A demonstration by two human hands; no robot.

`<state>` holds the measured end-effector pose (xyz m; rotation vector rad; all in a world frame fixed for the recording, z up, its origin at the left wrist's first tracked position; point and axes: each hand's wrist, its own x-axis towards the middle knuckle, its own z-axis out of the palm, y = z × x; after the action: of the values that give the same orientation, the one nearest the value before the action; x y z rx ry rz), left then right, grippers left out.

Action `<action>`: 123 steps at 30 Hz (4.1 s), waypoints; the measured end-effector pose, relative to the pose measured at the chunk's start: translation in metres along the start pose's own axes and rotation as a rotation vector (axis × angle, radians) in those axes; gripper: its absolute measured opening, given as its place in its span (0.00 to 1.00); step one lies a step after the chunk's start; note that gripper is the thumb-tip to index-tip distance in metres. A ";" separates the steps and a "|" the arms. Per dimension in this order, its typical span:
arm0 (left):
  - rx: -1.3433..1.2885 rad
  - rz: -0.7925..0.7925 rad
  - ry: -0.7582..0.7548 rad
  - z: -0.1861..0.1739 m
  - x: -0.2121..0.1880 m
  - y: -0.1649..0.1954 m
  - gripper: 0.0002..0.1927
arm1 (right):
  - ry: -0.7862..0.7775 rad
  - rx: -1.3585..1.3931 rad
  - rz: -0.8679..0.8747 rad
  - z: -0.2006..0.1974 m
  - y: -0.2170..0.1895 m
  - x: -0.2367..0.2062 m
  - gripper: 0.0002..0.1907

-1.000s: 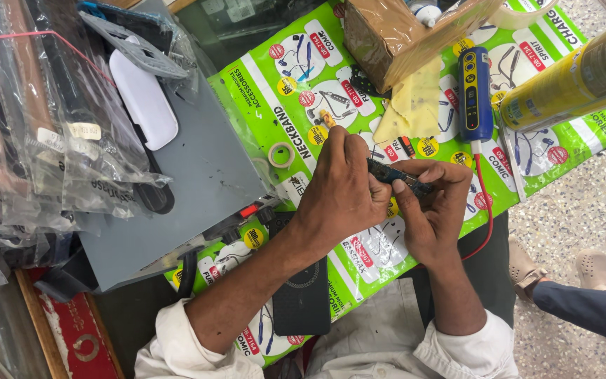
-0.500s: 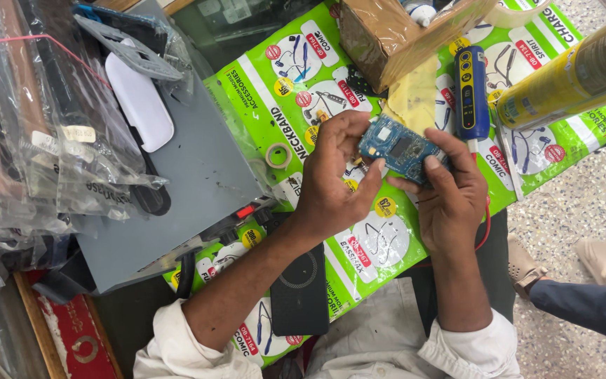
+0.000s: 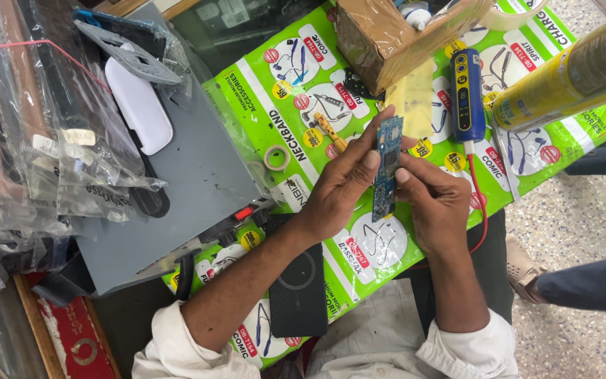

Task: The person applies flux to a small circuit board, then uses a hot air gun and tweezers to heat and adjust components on the board. The person handles the board and tools with both hands while seated at a cluttered workbench.

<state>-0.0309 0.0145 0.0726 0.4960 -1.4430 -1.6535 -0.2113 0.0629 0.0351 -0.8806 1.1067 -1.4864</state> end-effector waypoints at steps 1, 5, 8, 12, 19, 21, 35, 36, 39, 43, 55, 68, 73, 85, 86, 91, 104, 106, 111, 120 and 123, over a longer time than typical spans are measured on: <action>-0.039 -0.011 -0.012 0.001 0.002 0.002 0.31 | 0.009 -0.069 -0.009 0.002 -0.002 0.000 0.14; -0.040 -0.038 -0.017 0.003 0.009 0.005 0.32 | -0.007 -0.310 -0.117 0.011 -0.011 -0.003 0.12; 0.059 0.016 -0.049 0.005 0.013 0.004 0.30 | 0.006 -0.367 -0.153 0.014 -0.016 -0.001 0.10; 0.054 0.000 -0.059 0.006 0.017 0.003 0.28 | 0.022 -0.414 -0.166 0.014 -0.022 0.004 0.09; 0.162 0.005 -0.081 0.005 0.019 0.004 0.27 | 0.025 -0.484 -0.187 0.014 -0.026 0.006 0.09; 0.180 0.023 -0.093 0.006 0.022 0.001 0.27 | 0.025 -0.478 -0.190 0.011 -0.027 0.009 0.09; 0.338 0.090 -0.099 0.021 0.038 -0.002 0.24 | 0.089 -0.828 -0.358 0.010 -0.042 0.011 0.11; 0.360 0.086 -0.090 0.022 0.039 -0.002 0.24 | 0.083 -0.837 -0.357 0.011 -0.044 0.013 0.11; 0.410 0.080 -0.068 0.025 0.042 -0.002 0.24 | 0.058 -0.854 -0.362 0.011 -0.048 0.013 0.10; 0.427 0.113 -0.048 0.029 0.042 -0.003 0.24 | 0.027 -0.852 -0.398 0.009 -0.050 0.013 0.08; -0.205 -0.115 -0.011 0.032 0.029 -0.002 0.27 | 0.035 -0.271 -0.067 -0.013 -0.039 0.003 0.12; -0.016 -0.088 0.002 0.037 0.022 -0.005 0.28 | 0.044 -0.358 -0.036 -0.015 -0.033 -0.003 0.10; 0.158 -0.048 0.024 0.041 0.027 0.007 0.28 | 0.017 -0.424 -0.091 -0.011 -0.043 -0.001 0.10; 0.264 -0.059 -0.021 0.044 0.016 -0.028 0.28 | -0.054 -0.312 -0.115 -0.035 -0.007 -0.007 0.12; 0.280 -0.055 -0.030 0.044 0.014 -0.035 0.28 | -0.054 -0.300 -0.110 -0.040 -0.003 -0.008 0.12; 0.299 -0.060 -0.061 0.049 0.009 -0.058 0.29 | -0.054 -0.326 -0.119 -0.059 0.011 -0.011 0.12; 0.481 -0.039 -0.024 0.066 0.018 -0.069 0.26 | -0.084 -0.528 -0.191 -0.072 -0.009 -0.016 0.11; 0.529 -0.024 -0.024 0.068 0.020 -0.065 0.26 | -0.082 -0.547 -0.214 -0.071 -0.011 -0.016 0.10; 0.580 0.013 -0.020 0.067 0.021 -0.066 0.26 | -0.071 -0.585 -0.220 -0.069 -0.002 -0.012 0.10; 0.694 0.065 -0.049 0.062 0.015 -0.091 0.25 | -0.049 -0.628 -0.279 -0.079 0.031 -0.007 0.09; 0.674 0.049 -0.055 0.061 0.016 -0.096 0.25 | -0.054 -0.608 -0.255 -0.082 0.037 -0.004 0.10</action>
<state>-0.1188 0.0344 0.0015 0.7759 -2.0321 -1.1165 -0.2761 0.0808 -0.0248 -1.5173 1.4792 -1.3262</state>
